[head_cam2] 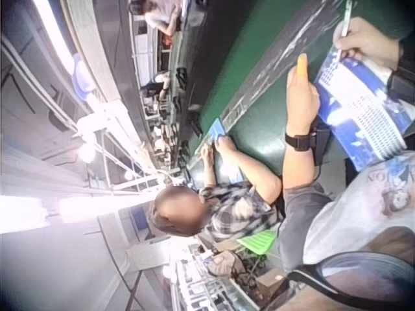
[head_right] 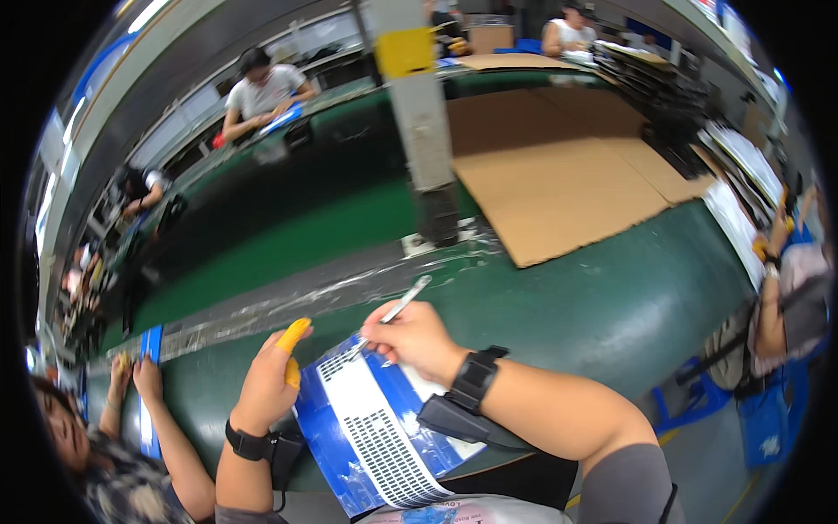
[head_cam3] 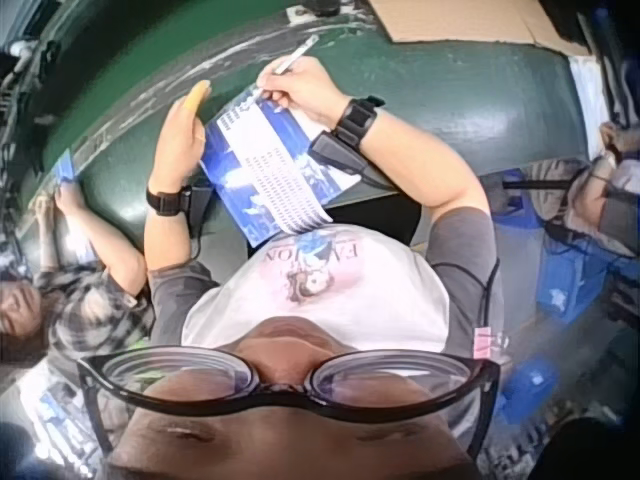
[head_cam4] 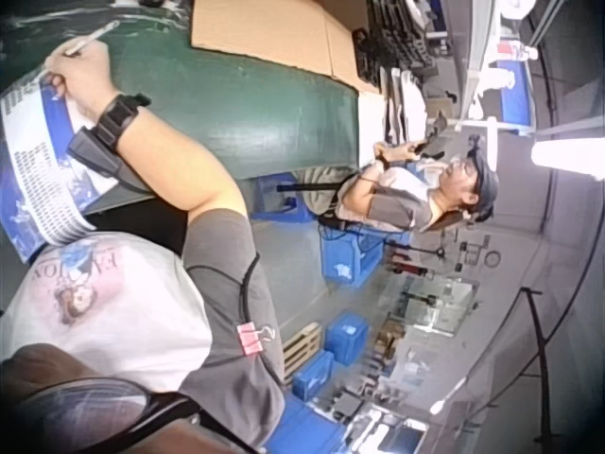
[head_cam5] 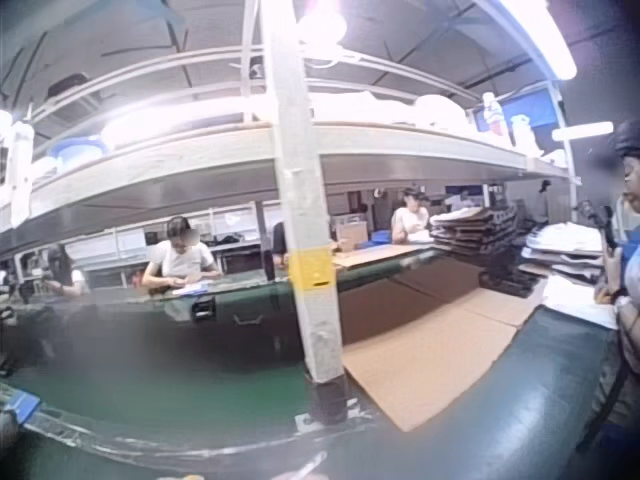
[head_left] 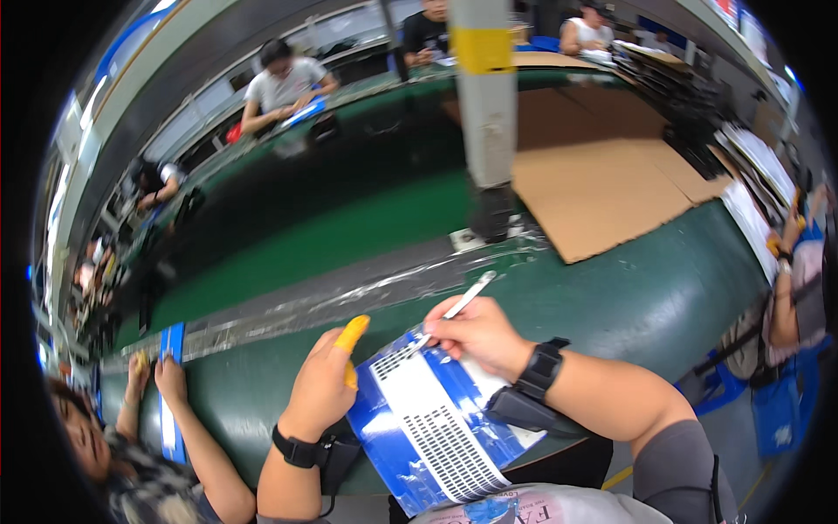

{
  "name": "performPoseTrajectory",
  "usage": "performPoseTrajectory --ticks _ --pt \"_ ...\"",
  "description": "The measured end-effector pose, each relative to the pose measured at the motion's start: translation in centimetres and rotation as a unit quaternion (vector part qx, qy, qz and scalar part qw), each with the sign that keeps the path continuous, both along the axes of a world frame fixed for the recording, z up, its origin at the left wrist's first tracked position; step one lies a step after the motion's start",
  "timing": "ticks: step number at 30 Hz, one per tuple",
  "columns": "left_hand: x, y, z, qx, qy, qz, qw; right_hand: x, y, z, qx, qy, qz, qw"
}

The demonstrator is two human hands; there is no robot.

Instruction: Assembling and inspecting internal components and stickers of an electronic device housing using tweezers and a stylus tool.

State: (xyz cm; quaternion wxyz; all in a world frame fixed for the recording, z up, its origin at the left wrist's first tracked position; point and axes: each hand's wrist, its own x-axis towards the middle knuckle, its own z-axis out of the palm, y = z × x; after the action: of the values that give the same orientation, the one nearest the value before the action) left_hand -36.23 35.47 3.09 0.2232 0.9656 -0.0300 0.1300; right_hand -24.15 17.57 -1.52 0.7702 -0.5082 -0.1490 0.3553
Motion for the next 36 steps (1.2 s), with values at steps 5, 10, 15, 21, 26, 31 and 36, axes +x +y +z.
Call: performPoseTrajectory --ticks 5,10,15,21,26,31,36 --pt "1.3 1.8 -2.9 -0.079 -0.012 -0.032 0.996 0.0 0.6 -0.9 0.025 -0.039 -0.001 0.999" --pt "0.9 2.8 -3.6 -0.278 -0.045 0.012 0.959 0.3 -1.3 1.8 0.093 0.029 -0.057 0.994" --pt "-7.1 -0.9 1.1 -0.054 -0.023 0.095 0.994 5.8 -13.6 8.9 0.054 -0.121 -0.099 0.986" --pt "-13.2 -5.4 -4.6 0.031 -0.005 0.195 0.98 19.4 -33.4 9.8 -0.222 -0.298 -0.362 0.855" --pt "-12.4 -6.4 -5.4 0.142 -0.097 0.214 0.962 30.7 -44.8 5.3 -0.663 -0.53 -0.305 0.433" --pt "-12.1 -7.1 -5.7 0.064 -0.106 0.248 0.961 35.5 -46.9 4.1 -0.788 -0.399 -0.307 0.354" --pt "-11.2 -7.0 -4.2 0.099 -0.076 0.228 0.966 37.8 -50.5 0.8 -0.832 -0.41 -0.236 0.289"
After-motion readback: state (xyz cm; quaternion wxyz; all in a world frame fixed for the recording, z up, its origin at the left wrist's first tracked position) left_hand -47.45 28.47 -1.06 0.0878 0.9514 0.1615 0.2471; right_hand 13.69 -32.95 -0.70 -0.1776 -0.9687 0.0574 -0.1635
